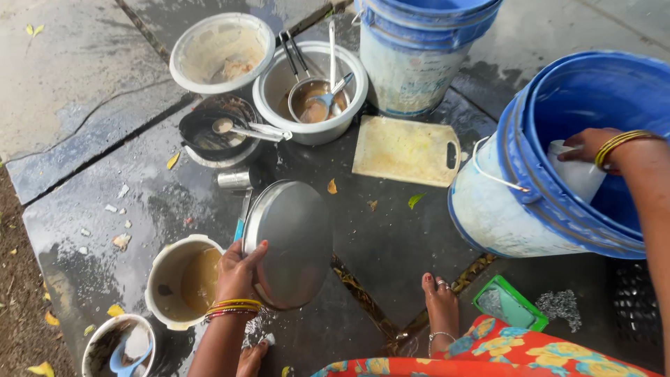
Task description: The person washes various metal plates, bowls, and a pressure cooker by hand using a green scrub pad and soap from a small container.
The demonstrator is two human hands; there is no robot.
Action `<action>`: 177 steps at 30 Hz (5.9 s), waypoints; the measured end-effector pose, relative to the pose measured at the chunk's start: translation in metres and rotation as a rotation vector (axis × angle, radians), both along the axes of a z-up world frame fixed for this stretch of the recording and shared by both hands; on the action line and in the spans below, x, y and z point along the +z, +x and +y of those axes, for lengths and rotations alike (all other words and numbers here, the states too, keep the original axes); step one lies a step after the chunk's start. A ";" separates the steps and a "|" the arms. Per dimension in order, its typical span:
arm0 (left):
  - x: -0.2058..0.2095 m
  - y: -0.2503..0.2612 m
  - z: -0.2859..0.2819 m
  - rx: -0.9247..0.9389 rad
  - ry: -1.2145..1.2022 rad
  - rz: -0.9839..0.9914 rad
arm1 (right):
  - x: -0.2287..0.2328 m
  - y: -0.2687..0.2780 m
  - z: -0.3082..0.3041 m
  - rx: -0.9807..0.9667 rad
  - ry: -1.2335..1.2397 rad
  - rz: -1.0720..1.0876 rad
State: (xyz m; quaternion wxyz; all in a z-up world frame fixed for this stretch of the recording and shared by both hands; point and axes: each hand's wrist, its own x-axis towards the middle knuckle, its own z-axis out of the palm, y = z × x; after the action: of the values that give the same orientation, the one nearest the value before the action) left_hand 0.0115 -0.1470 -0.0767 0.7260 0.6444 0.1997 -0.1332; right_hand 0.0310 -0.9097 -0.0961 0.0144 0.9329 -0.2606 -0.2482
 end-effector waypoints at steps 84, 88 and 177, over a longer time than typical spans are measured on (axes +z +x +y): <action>-0.082 -0.050 -0.011 -0.999 1.397 -0.791 | -0.126 -0.054 0.365 0.511 0.072 -0.154; -0.071 -0.053 -0.017 -1.077 1.398 -0.800 | -0.110 -0.034 0.378 0.185 0.235 -0.408; 0.013 0.037 0.053 -0.082 0.003 -0.080 | 0.036 0.026 0.496 -0.118 2.143 -0.540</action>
State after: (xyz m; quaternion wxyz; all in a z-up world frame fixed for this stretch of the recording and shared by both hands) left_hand 0.0486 -0.0943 -0.0634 0.7265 0.6579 0.1442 -0.1366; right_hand 0.0567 -0.4139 -0.0598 -0.8699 0.4720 0.0505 -0.1341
